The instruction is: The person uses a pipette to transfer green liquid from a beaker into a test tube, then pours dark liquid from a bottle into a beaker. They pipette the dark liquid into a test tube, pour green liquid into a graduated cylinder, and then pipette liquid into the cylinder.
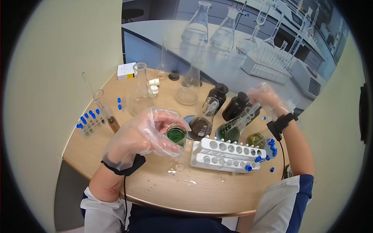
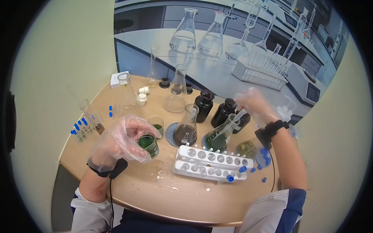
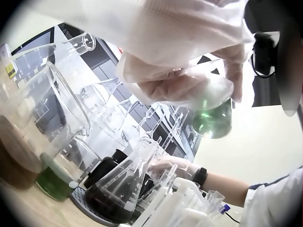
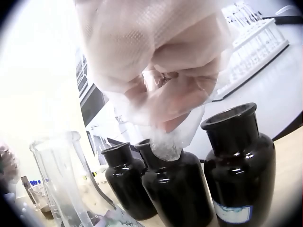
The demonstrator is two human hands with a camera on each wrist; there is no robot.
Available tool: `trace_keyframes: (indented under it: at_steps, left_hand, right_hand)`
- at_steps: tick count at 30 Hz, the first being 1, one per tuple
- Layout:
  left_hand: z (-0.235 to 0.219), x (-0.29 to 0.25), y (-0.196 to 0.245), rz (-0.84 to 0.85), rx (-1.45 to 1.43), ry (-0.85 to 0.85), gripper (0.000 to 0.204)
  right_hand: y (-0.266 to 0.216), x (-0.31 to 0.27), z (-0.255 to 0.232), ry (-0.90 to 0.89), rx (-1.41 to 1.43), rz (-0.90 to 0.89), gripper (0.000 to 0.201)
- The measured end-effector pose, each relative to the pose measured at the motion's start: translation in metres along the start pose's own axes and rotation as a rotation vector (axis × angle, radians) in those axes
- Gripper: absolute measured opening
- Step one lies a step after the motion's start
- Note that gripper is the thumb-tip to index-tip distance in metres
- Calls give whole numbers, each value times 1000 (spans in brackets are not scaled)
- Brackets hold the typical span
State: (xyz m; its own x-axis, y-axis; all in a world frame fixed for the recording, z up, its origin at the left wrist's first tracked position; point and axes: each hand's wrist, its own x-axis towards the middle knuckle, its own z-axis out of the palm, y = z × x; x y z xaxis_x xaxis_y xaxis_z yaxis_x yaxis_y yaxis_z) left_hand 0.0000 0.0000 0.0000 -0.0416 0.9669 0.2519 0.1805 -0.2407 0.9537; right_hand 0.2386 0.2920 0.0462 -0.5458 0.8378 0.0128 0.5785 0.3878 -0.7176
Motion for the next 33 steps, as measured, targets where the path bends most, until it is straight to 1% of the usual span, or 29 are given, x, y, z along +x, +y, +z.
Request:
trace_keyframes:
  at_steps: [2,5,7,10,12,14,17,19,20,22,23,26,29,33]
  left_hand:
    - [0,0,1,-9,-56,11,86]
    - [-3,1,-1,-28,-10,18,78]
    - [-4,1,-3,-48,63,25,75]
    - [-1,1,-4,-52,88,21,74]
    - [-2,2,-6,-21,61,-11,74]
    - [-4,3,-10,37,12,-70,75]
    - [1,3,-10,25,-2,-67,78]
    - [4,3,-13,20,-32,-82,81]
    - [4,2,-14,14,-46,-83,83]
    - [3,1,-15,21,-149,-133,55]
    - [3,1,-16,24,-203,-156,44]
    - [3,2,-20,12,-233,-223,54]
    - [9,2,-26,13,-316,-232,62]
    - [6,5,-41,26,-285,-313,66]
  right_hand:
    - [-12,-7,-4,24,-49,27,16]
    - [-8,-3,-19,273,87,-94,19]
    - [-11,-11,-27,470,178,-195,21]
    - [-23,-39,-31,714,203,-399,19]
    - [-32,-63,-24,862,103,-597,19]
    - [-39,-93,-7,1009,-88,-834,18]
    - [-63,-137,25,956,453,-645,19]
    - [-72,-153,48,1066,515,-704,13]
    - [-73,-161,52,1032,566,-732,12]
    - [-73,-175,59,959,650,-778,11]
    - [-72,-176,62,915,651,-788,11]
    - [-71,-176,70,823,597,-791,10]
    - [-72,-173,76,753,503,-771,9]
    - [-75,-168,81,681,402,-752,9]
